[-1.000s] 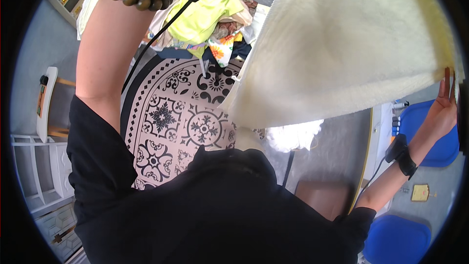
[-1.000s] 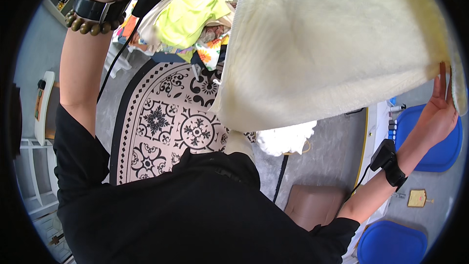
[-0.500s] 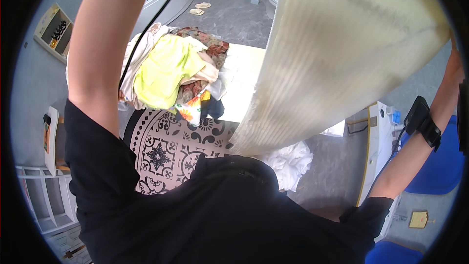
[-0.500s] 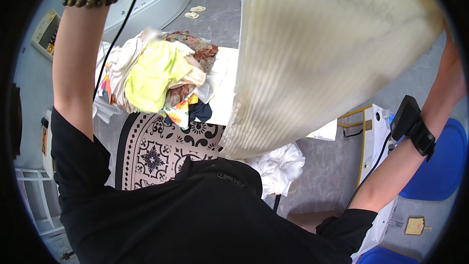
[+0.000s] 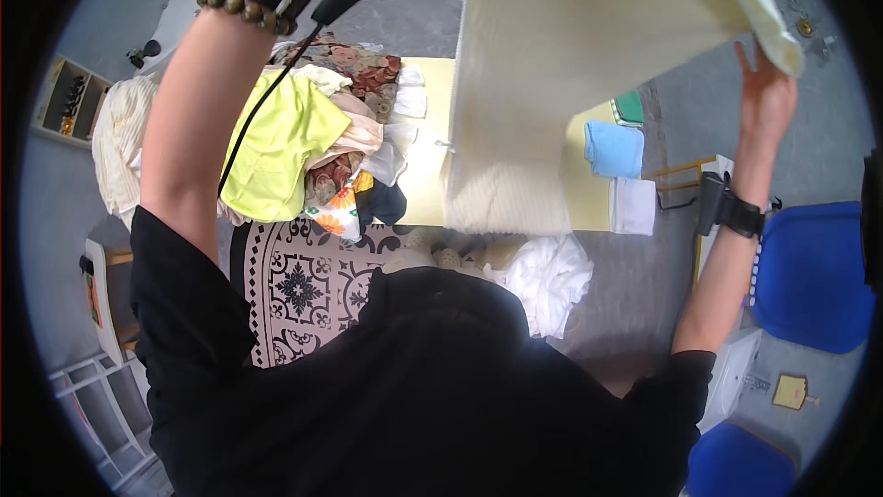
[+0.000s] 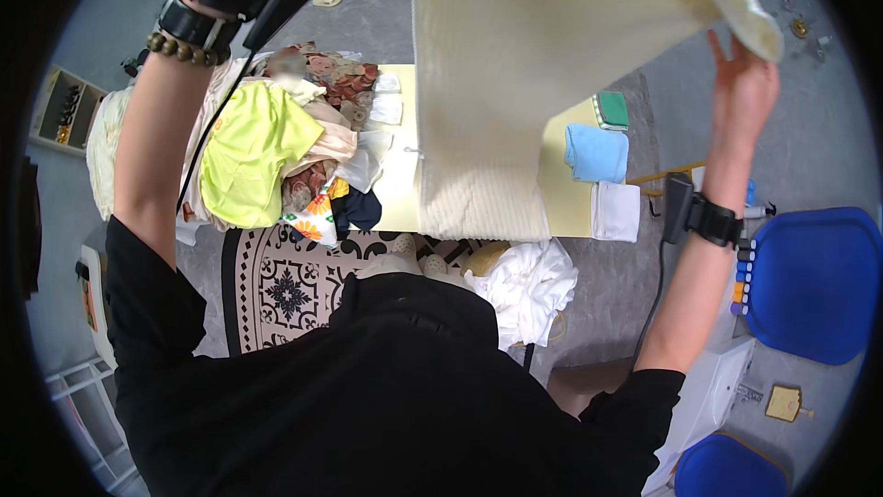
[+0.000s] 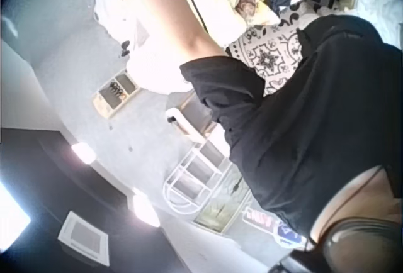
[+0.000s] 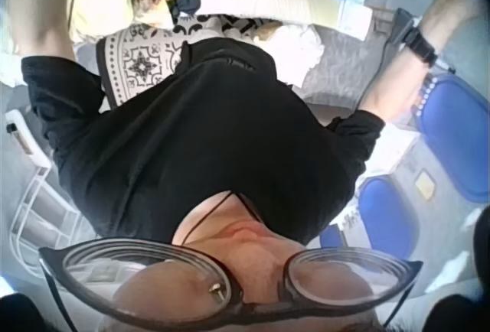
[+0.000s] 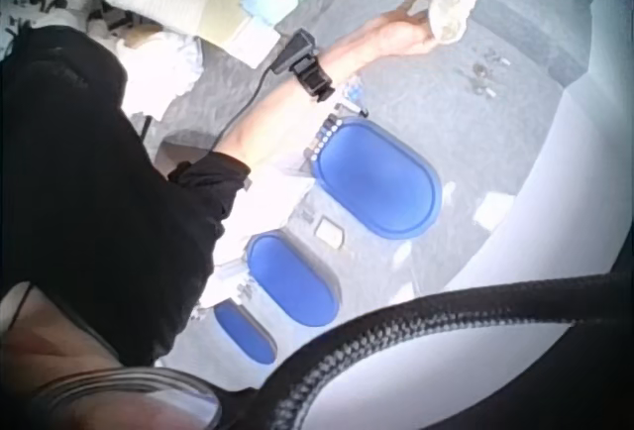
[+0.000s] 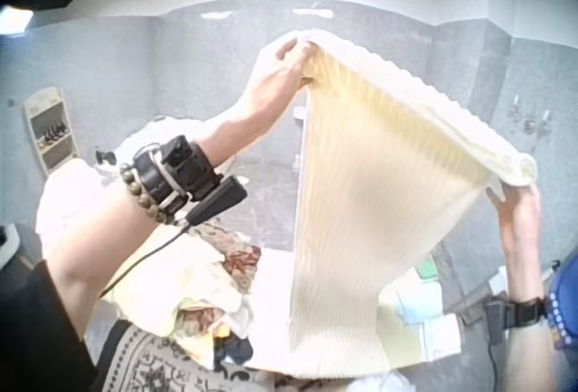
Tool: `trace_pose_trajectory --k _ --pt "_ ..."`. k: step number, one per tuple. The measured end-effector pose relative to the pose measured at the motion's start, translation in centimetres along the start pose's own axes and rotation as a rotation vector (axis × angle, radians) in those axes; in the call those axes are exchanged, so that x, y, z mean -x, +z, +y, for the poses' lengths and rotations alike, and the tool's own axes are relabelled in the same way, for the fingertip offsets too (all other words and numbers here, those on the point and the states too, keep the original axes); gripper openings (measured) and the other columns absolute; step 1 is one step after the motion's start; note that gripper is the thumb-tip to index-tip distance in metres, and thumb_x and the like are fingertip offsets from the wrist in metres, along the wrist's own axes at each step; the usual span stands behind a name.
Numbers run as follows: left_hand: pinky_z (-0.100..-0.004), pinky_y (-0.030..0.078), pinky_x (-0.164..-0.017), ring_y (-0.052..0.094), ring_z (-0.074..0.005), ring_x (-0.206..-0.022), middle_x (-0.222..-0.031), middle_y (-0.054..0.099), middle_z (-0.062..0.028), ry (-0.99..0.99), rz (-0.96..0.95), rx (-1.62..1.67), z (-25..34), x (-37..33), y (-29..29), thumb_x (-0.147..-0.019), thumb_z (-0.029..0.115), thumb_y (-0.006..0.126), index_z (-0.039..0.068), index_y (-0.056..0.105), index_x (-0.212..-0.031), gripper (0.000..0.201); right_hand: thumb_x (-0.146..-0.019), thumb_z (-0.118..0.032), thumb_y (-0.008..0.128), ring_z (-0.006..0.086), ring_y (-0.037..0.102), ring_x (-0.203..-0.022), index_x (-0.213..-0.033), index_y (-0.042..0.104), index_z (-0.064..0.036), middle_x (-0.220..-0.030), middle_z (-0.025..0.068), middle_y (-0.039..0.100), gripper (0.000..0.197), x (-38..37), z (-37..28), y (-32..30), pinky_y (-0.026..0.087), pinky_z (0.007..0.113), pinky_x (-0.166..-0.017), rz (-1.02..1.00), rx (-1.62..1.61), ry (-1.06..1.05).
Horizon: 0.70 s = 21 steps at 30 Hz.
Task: Folding a white knit garment on a table.
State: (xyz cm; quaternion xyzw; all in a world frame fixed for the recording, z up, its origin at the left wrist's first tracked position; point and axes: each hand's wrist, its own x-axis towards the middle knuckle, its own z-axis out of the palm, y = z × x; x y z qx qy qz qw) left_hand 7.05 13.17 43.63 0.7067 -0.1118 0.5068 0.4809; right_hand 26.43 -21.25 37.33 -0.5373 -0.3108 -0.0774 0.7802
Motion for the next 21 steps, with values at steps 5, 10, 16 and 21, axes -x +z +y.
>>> trace_pose_trajectory --k 5,10,16,21 --pt "-0.0312 0.049 -0.082 0.059 -0.0147 -0.097 -0.098 0.064 -0.0062 -0.179 0.005 -0.103 -7.4 6.2 -2.0 -0.099 0.025 0.052 0.0 0.062 -0.111 0.03 -0.102 -0.008 0.04 0.026 0.051 -0.124 -0.128 0.052 0.0007 -0.132 0.0134 0.053 0.03 2.5 8.5 -2.0 0.046 0.051 -0.103 -0.009 0.103 0.264" --pt "-0.0281 0.048 -0.076 0.058 -0.0116 -0.088 -0.094 0.063 -0.0041 -0.328 -0.133 -0.207 -13.8 14.6 -2.5 -0.099 0.019 0.052 -0.002 0.061 -0.107 0.025 -0.102 -0.011 0.041 0.0249 0.057 -0.118 -0.127 0.053 0.0008 -0.128 0.0133 0.058 0.03 7.9 15.0 -3.8 0.049 0.046 -0.102 -0.065 0.191 0.533" --pt "-0.0256 0.044 -0.07 0.052 -0.0102 -0.08 -0.084 0.061 -0.0034 -0.77 -0.336 -0.313 -15.4 28.9 -2.3 -0.093 0.012 0.056 -0.003 0.063 -0.102 0.019 -0.099 -0.007 0.045 0.0204 0.066 -0.099 -0.119 0.059 0.0023 -0.11 0.0108 0.066 0.027 16.9 24.7 -11.4 0.056 0.035 -0.088 -0.144 0.136 0.852" --pt "-0.0271 0.048 -0.075 0.059 -0.0159 -0.084 -0.089 0.062 -0.0081 -0.885 -0.349 -0.321 -15.3 42.9 -1.1 -0.091 0.011 0.059 -0.002 0.065 -0.106 0.021 -0.098 -0.01 0.04 0.0226 0.066 -0.102 -0.121 0.055 0.0034 -0.11 0.0145 0.066 0.03 25.5 28.0 -15.1 0.058 0.037 -0.084 -0.107 0.031 1.209"
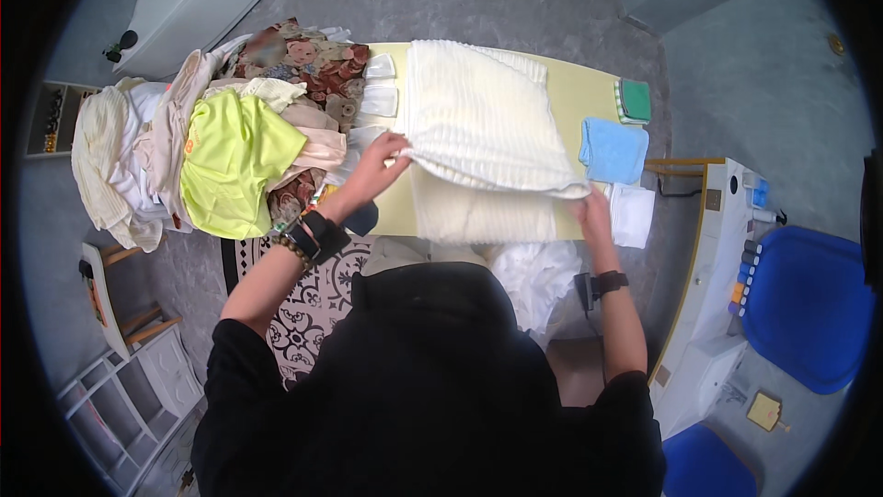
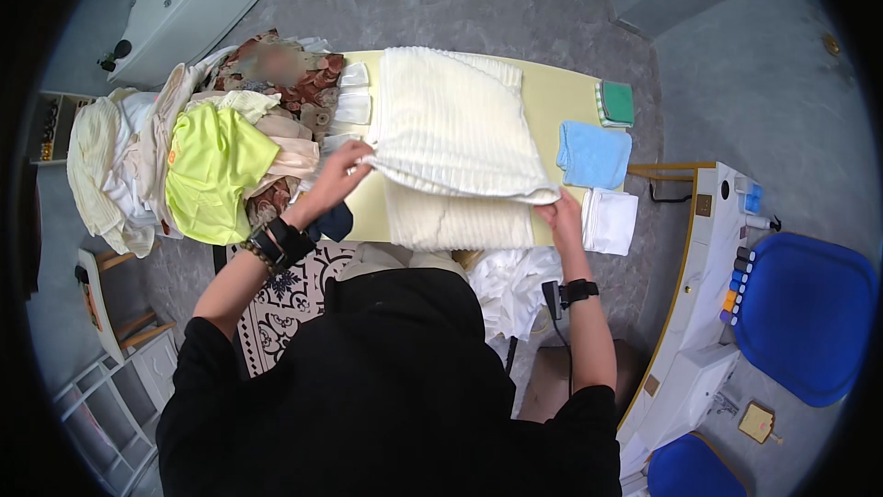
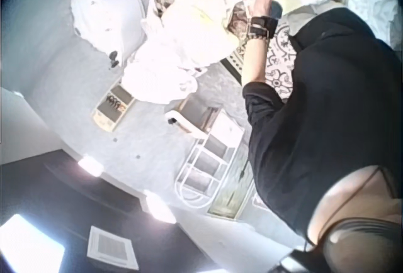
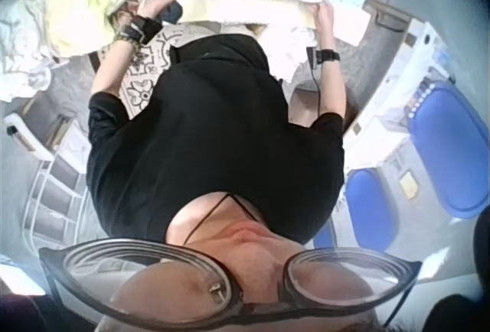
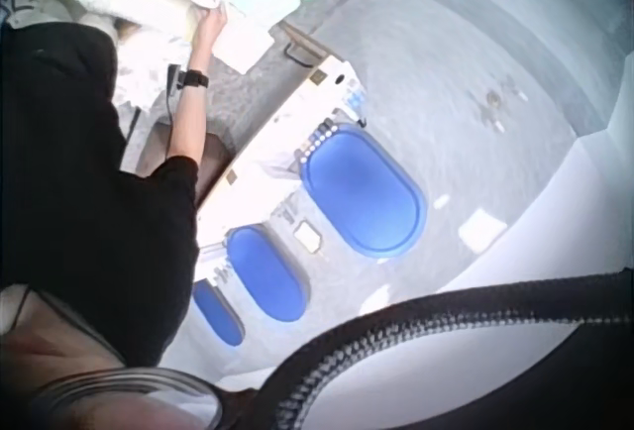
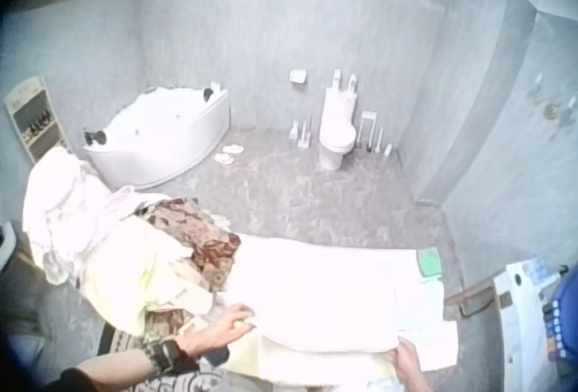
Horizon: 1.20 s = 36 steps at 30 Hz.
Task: Folding a white knit garment on a table.
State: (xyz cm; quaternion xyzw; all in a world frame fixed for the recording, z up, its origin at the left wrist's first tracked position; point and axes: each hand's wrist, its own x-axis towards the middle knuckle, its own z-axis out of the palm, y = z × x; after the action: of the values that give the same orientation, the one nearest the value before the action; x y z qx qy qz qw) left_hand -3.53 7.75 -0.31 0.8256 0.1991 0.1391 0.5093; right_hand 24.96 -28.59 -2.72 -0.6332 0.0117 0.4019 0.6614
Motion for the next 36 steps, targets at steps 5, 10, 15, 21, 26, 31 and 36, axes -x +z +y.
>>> trace_pose_trajectory --k 5,10,15,21,26,31,36 --pt "-0.0311 0.05 -0.07 0.063 -0.0178 -0.081 -0.087 0.065 -0.0144 -0.154 -0.201 -0.288 -4.9 3.6 4.5 -0.09 0.017 0.059 0.0 0.065 -0.106 0.024 -0.099 -0.04 0.044 0.0241 0.067 -0.096 -0.119 0.056 -0.0001 -0.116 0.0158 0.064 0.047 -0.5 7.5 -3.9 0.056 0.038 -0.082 -0.008 -0.295 0.392" --pt "-0.0255 0.051 -0.064 0.061 -0.0117 -0.069 -0.081 0.064 -0.0044 -0.702 -0.332 0.294 -6.9 5.1 7.3 -0.095 0.02 0.051 0.004 0.06 -0.115 0.027 -0.081 -0.014 0.075 0.0204 0.066 -0.089 -0.116 0.057 0.0 -0.104 0.0128 0.064 0.042 0.4 8.9 -0.7 0.056 0.034 -0.073 0.226 0.062 0.242" --pt "-0.0268 0.055 -0.065 0.065 -0.0123 -0.077 -0.09 0.066 -0.0045 -0.984 -0.166 0.415 -6.6 5.2 9.2 -0.092 0.034 0.063 0.0 0.067 -0.095 0.034 -0.077 -0.013 0.076 0.0203 0.065 -0.085 -0.107 0.06 -0.0003 -0.104 0.0134 0.063 0.037 -1.0 13.8 -4.3 0.054 0.031 -0.073 0.181 0.216 0.207" --pt "-0.027 0.053 -0.059 0.058 -0.0119 -0.063 -0.071 0.057 -0.0005 -1.12 0.04 0.482 -7.3 6.4 10.8 -0.089 0.034 0.067 0.004 0.063 -0.074 0.033 -0.073 -0.02 0.078 0.0316 0.063 -0.087 -0.087 0.066 0.0017 -0.093 0.0158 0.065 0.028 -0.5 17.1 -4.4 0.051 0.039 -0.08 0.385 1.089 -0.546" --pt "-0.031 0.054 -0.059 0.062 -0.0169 -0.069 -0.087 0.062 -0.0086 -0.972 0.13 0.452 -9.9 8.3 12.4 -0.087 0.02 0.068 0.003 0.056 -0.087 0.021 -0.071 -0.022 0.078 0.0338 0.061 -0.093 -0.086 0.065 0.0017 -0.092 0.0188 0.063 0.03 -0.4 16.6 -4.5 0.048 0.039 -0.084 0.269 1.014 -0.262" --pt "-0.0283 0.052 -0.052 0.061 -0.016 -0.065 -0.082 0.063 -0.0078 -1.124 0.17 0.398 -8.5 8.0 12.6 -0.082 0.014 0.073 -0.001 0.059 -0.101 0.028 -0.073 -0.022 0.075 0.0261 0.054 -0.068 -0.073 0.055 0.0021 -0.073 0.013 0.057 0.032 -0.4 16.6 -5.4 0.044 0.038 -0.064 0.245 1.039 -0.318" --pt "-0.0292 0.059 -0.063 0.068 -0.0184 -0.079 -0.097 0.067 -0.0094 -1.167 -0.178 0.722 -11.1 7.7 12.3 -0.086 0.014 0.069 -0.001 0.061 -0.112 0.031 -0.074 -0.017 0.075 0.0064 0.038 -0.057 -0.062 0.047 -0.0047 -0.057 -0.0041 0.038 0.033 -0.8 13.4 -3.8 0.033 0.026 -0.053 0.033 0.749 0.056"
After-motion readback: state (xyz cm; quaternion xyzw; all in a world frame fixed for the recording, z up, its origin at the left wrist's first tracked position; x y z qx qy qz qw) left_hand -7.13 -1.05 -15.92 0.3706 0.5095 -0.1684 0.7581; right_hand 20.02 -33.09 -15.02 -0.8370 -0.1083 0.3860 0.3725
